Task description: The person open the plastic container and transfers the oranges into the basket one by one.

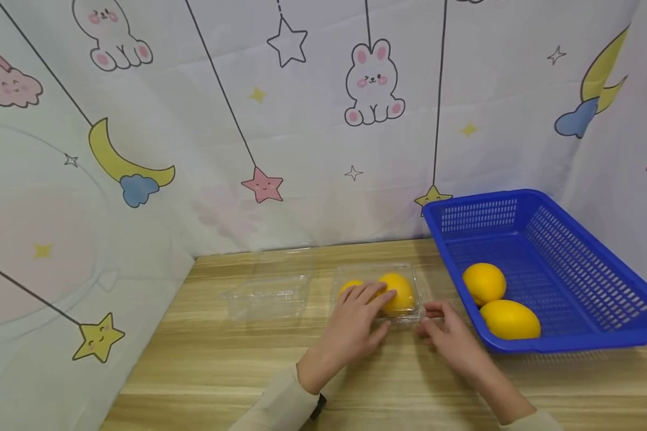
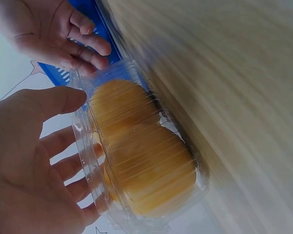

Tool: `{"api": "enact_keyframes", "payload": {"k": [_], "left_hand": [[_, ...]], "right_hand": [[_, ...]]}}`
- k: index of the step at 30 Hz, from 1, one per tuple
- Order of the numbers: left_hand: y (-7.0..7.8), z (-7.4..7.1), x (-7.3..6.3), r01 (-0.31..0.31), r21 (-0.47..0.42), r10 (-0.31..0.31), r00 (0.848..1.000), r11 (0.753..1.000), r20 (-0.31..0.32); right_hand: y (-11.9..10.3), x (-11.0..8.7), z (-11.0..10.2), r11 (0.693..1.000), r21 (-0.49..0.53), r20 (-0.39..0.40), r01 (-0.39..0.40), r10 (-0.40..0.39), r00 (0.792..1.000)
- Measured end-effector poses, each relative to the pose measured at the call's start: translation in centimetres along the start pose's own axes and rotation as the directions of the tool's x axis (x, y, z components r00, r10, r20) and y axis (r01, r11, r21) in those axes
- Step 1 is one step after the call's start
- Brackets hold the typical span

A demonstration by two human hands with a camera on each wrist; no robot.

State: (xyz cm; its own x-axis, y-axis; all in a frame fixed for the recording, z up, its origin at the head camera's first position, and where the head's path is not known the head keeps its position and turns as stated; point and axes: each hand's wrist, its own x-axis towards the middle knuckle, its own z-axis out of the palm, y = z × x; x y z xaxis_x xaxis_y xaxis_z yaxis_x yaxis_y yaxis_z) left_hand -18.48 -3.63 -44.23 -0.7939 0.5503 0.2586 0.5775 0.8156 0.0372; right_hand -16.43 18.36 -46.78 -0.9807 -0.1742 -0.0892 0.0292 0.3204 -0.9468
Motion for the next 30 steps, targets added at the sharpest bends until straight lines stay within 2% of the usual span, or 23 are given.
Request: {"api": "enact_keyframes", "payload": {"k": [6, 13, 16, 23, 30], "left_hand": [[-0.1, 0.0, 0.1, -0.012, -0.001, 0.012, 1.0, 1.0, -0.016], [-0.2, 0.0, 0.2, -0.016, 0.004, 0.016, 1.0, 1.0, -0.021], [-0.3, 0.0, 0.2, -0.019, 0.007, 0.019, 1.0, 1.0, -0.025], [-0.3, -0.1, 0.1, -0.028, 0.007, 0.028, 0.999, 1.0, -0.025], [-0.3, 0.0, 0.0, -0.029, -0.013, 0.029, 0.999, 0.999, -0.035]], "right_hand": [[0.9, 0.2, -0.6, 0.987, 0.122, 0.05, -0.107, 0.102, 0.994], [2.2, 0.7, -1.1, 0.918, 0.335, 0.161, -0.212, 0.166, 0.973], [2.5, 0.9, -1.1, 0.901, 0.375, 0.171, -0.217, 0.163, 0.972], [2.4, 1.1, -0.9, 0.899, 0.396, 0.148, -0.186, 0.138, 0.979], [2.2, 1.1, -0.5, 0.881, 0.434, 0.131, -0.187, 0.143, 0.981]]}}
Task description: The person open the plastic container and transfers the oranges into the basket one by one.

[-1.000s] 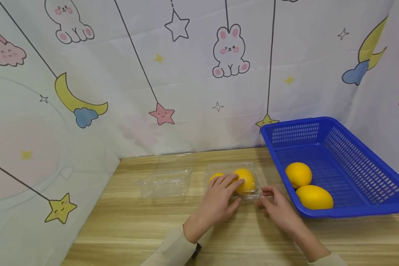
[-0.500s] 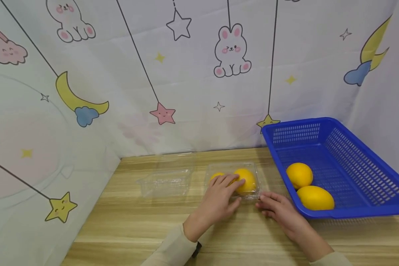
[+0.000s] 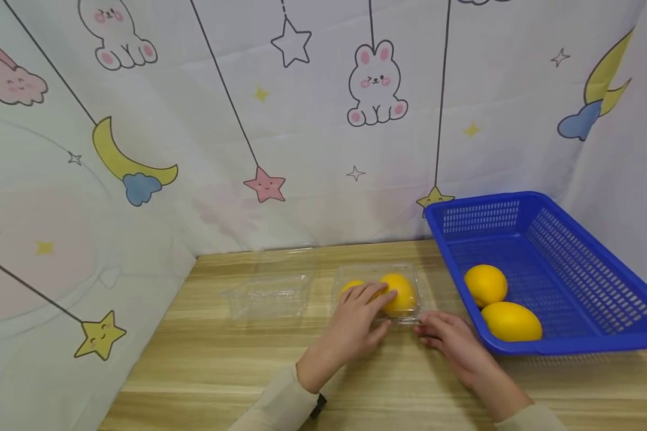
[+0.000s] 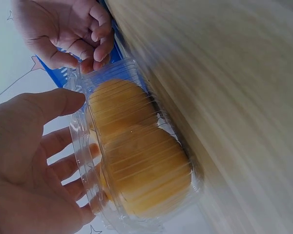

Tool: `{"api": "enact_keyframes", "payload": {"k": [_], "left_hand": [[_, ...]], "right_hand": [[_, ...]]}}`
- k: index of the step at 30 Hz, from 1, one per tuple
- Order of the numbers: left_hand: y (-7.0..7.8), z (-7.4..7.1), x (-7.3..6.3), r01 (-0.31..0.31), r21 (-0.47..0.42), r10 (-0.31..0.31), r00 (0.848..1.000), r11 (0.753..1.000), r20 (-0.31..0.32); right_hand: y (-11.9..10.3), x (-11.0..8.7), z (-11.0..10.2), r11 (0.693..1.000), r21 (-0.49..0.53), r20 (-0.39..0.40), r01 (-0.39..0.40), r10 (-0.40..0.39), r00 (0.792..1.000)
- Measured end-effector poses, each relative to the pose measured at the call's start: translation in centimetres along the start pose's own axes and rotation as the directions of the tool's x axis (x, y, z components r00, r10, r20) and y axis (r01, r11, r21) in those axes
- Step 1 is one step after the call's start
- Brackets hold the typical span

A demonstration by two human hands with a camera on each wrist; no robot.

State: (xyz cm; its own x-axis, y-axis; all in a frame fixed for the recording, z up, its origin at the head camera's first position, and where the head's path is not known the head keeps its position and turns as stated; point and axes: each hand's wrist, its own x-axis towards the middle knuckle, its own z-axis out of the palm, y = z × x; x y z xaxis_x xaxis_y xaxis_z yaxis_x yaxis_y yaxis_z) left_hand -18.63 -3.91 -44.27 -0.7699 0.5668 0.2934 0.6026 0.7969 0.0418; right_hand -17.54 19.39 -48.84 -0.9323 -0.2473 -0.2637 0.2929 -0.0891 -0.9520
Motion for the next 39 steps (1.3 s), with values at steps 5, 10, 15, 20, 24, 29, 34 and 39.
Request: {"api": "enact_keyframes", "payload": {"k": [5, 10, 15, 20, 24, 29, 34, 39], "left_hand": [[0.1, 0.1, -0.1, 0.021, -0.01, -0.021, 1.0, 1.0, -0.001], [-0.3, -0.2, -0.2, 0.06, -0.06, -0.061, 0.998, 0.996, -0.015], [-1.2, -1.3, -0.5, 0.108, -0.117, -0.117, 0.99, 0.987, -0.074], [-2.2, -2.2, -0.8, 0.155, -0.191, -0.175, 0.98, 0.969, -0.094], [-2.6, -2.3, -1.1, 0.183, -0.242, -0.209, 0.974, 0.953, -0.088], [-2.8, -2.1, -0.9, 0.2, -0.276, -0.222, 0.974, 0.94, -0.051], [-2.9, -1.7, -0.6, 0.213, -0.293, -0.227, 0.974, 0.932, -0.015], [-3.2, -1.5, -0.6, 0.231, -0.285, -0.248, 0.969, 0.93, -0.023]], "right_hand": [[0.1, -0.1, 0.2, 1.0, 0.001, 0.001, 0.019, -0.019, 1.0], [0.1, 0.1, 0.6, 1.0, -0.017, -0.001, 0.018, -0.018, 1.0], [0.1, 0.2, 0.8, 1.0, -0.026, -0.002, 0.01, -0.01, 1.0], [0.1, 0.2, 0.9, 0.999, -0.036, -0.008, 0.027, -0.027, 1.0], [0.2, 0.2, 0.9, 0.998, -0.044, 0.002, 0.038, -0.038, 0.999], [0.3, 0.4, 1.3, 0.999, -0.046, -0.006, 0.017, -0.017, 1.0], [-0.3, 0.8, 2.0, 0.997, -0.075, -0.022, -0.013, 0.012, 1.0], [-0.9, 0.9, 2.3, 0.993, -0.115, 0.002, -0.038, 0.038, 0.999]]}}
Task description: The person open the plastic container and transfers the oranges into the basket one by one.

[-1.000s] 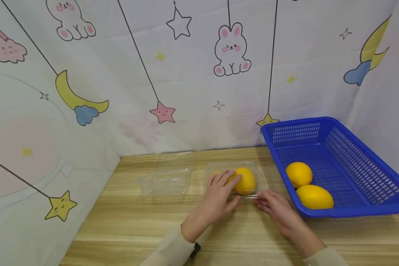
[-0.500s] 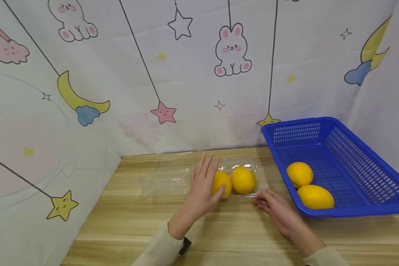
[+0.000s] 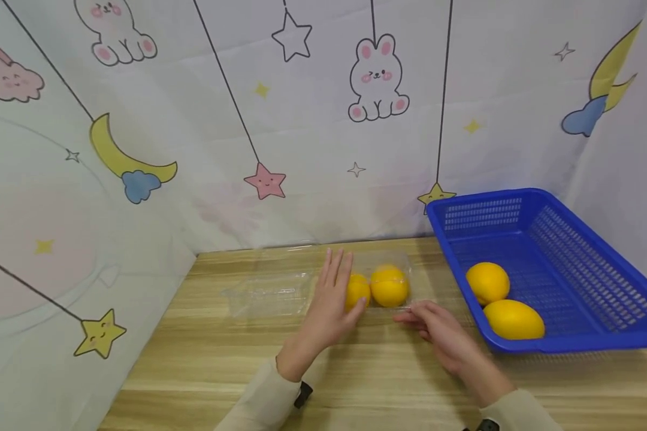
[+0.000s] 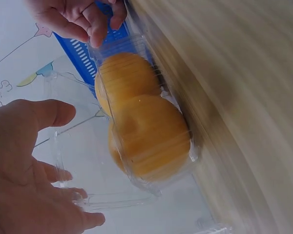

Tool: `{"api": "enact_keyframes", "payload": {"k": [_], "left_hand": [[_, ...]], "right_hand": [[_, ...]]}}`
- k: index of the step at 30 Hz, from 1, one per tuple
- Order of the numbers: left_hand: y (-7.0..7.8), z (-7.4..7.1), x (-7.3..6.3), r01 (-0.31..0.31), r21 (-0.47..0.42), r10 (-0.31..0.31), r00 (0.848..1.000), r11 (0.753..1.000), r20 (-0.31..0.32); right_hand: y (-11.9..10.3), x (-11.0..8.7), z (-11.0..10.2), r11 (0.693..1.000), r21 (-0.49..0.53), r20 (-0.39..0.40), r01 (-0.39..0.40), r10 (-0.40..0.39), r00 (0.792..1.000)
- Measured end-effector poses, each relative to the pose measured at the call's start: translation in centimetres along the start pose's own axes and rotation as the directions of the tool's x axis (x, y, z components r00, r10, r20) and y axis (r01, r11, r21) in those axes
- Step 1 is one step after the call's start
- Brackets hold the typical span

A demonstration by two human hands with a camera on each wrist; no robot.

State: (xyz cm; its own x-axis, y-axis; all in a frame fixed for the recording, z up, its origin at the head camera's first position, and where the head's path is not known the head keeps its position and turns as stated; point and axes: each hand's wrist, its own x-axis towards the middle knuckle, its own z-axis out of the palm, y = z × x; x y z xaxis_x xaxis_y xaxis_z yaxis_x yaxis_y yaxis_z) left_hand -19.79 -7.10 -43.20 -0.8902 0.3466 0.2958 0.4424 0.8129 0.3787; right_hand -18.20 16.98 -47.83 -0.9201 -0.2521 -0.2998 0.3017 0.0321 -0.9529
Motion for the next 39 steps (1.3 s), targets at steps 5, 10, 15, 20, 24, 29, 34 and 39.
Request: {"api": "enact_keyframes", "payload": {"k": [5, 10, 15, 20, 24, 29, 34, 39], "left_hand": [[0.0, -0.3, -0.4, -0.019, 0.017, 0.019, 0.999, 1.0, -0.035], [0.3, -0.5, -1.1, -0.063, 0.092, 0.066, 0.997, 0.994, -0.039], [0.5, -0.6, -2.2, -0.053, 0.105, 0.046, 0.996, 0.993, 0.077], [0.1, -1.0, -3.7, -0.001, 0.052, -0.009, 0.982, 0.999, 0.191], [-0.3, -1.3, -4.8, 0.024, 0.013, -0.027, 0.975, 1.0, 0.22], [-0.9, -1.5, -6.0, 0.033, 0.0, -0.032, 0.967, 0.999, 0.254], [-1.3, -1.2, -7.0, 0.05, -0.026, -0.041, 0.962, 0.998, 0.269], [-1.6, -0.4, -7.5, 0.029, -0.03, -0.02, 0.968, 0.999, 0.249]], "right_hand": [[-0.2, -0.1, -0.1, 1.0, 0.007, 0.008, 0.01, -0.01, 1.0], [-0.1, -0.2, -0.2, 1.0, 0.012, -0.001, 0.022, -0.022, 1.0], [0.1, -0.3, -0.4, 0.999, 0.02, -0.005, 0.037, -0.037, 0.999], [0.3, -0.4, -0.7, 0.998, 0.046, -0.01, 0.04, -0.04, 0.999], [0.4, -0.3, -0.8, 0.998, 0.044, -0.024, 0.037, -0.036, 0.999], [0.0, -0.4, 0.1, 1.0, -0.007, -0.108, 0.009, -0.01, 0.994], [-0.8, -0.7, 1.3, 0.993, -0.108, -0.193, 0.044, -0.064, 0.979], [-1.2, -1.4, 2.0, 0.943, -0.243, -0.245, 0.227, -0.286, 0.926]]}}
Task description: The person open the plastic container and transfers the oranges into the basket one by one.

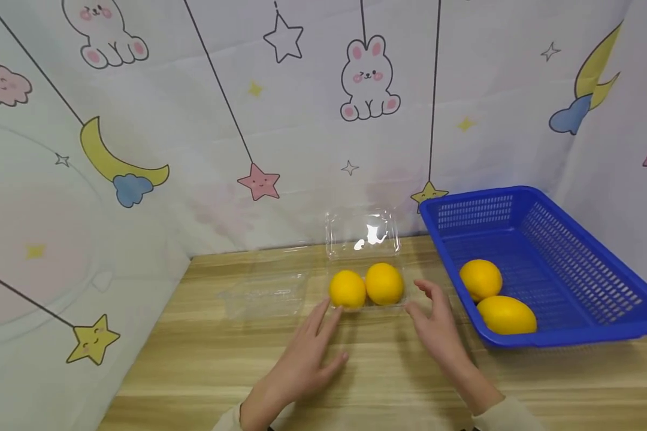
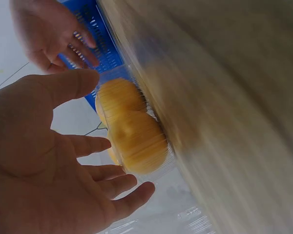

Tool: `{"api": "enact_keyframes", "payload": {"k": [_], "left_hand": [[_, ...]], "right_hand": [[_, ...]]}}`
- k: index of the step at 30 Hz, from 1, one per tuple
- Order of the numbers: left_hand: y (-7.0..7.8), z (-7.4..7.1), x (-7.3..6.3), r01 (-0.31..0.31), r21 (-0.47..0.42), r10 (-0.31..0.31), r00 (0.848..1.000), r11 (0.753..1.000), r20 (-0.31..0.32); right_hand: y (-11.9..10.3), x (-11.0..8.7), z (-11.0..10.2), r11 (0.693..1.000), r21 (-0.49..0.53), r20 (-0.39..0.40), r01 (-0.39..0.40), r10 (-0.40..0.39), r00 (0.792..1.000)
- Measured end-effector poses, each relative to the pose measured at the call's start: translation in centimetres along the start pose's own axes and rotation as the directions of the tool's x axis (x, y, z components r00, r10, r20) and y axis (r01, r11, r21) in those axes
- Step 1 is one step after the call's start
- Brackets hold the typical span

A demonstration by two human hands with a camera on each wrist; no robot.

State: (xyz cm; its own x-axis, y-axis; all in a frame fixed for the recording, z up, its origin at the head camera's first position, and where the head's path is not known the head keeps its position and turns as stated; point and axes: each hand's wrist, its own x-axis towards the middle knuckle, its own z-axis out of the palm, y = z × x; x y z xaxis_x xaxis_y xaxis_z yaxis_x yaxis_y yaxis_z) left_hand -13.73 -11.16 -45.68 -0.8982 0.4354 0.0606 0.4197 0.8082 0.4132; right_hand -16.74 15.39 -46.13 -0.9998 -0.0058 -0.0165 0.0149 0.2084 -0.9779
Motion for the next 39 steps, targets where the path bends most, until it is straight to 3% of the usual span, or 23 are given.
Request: {"api": "enact_keyframes", "payload": {"k": [3, 6, 11, 16, 23, 29, 39], "left_hand": [[-0.2, 0.2, -0.2, -0.004, 0.016, 0.005, 1.0, 1.0, -0.018], [-0.3, 0.3, -0.1, -0.001, 0.026, 0.002, 1.0, 1.0, -0.021], [-0.2, 0.4, 0.0, 0.003, 0.044, -0.002, 1.0, 0.999, -0.025], [-0.2, 0.5, 0.0, 0.001, 0.064, 0.001, 1.0, 0.998, -0.031], [-0.1, 0.6, -0.2, -0.002, 0.076, 0.003, 1.0, 0.997, -0.021], [-0.2, 0.7, -0.3, 0.009, 0.102, -0.007, 1.0, 0.995, -0.019], [-0.1, 0.6, -0.5, 0.02, 0.136, -0.017, 1.0, 0.991, -0.025]], "right_hand": [[-0.3, -0.1, 0.6, 0.983, -0.089, -0.032, 0.16, -0.163, 0.986], [-0.4, 0.1, 1.4, 0.949, -0.162, -0.03, 0.269, -0.278, 0.96], [-1.0, 1.1, 2.3, 0.919, -0.2, 0.035, 0.34, -0.34, 0.94], [-1.7, 2.5, 2.8, 0.865, -0.254, 0.084, 0.432, -0.426, 0.901], [-2.6, 4.1, 3.2, 0.776, -0.409, 0.169, 0.481, -0.453, 0.875], [-2.7, 5.1, 4.3, 0.722, -0.455, 0.282, 0.522, -0.44, 0.853], [-2.9, 6.3, 5.7, 0.638, -0.45, 0.399, 0.625, -0.483, 0.78]]}}
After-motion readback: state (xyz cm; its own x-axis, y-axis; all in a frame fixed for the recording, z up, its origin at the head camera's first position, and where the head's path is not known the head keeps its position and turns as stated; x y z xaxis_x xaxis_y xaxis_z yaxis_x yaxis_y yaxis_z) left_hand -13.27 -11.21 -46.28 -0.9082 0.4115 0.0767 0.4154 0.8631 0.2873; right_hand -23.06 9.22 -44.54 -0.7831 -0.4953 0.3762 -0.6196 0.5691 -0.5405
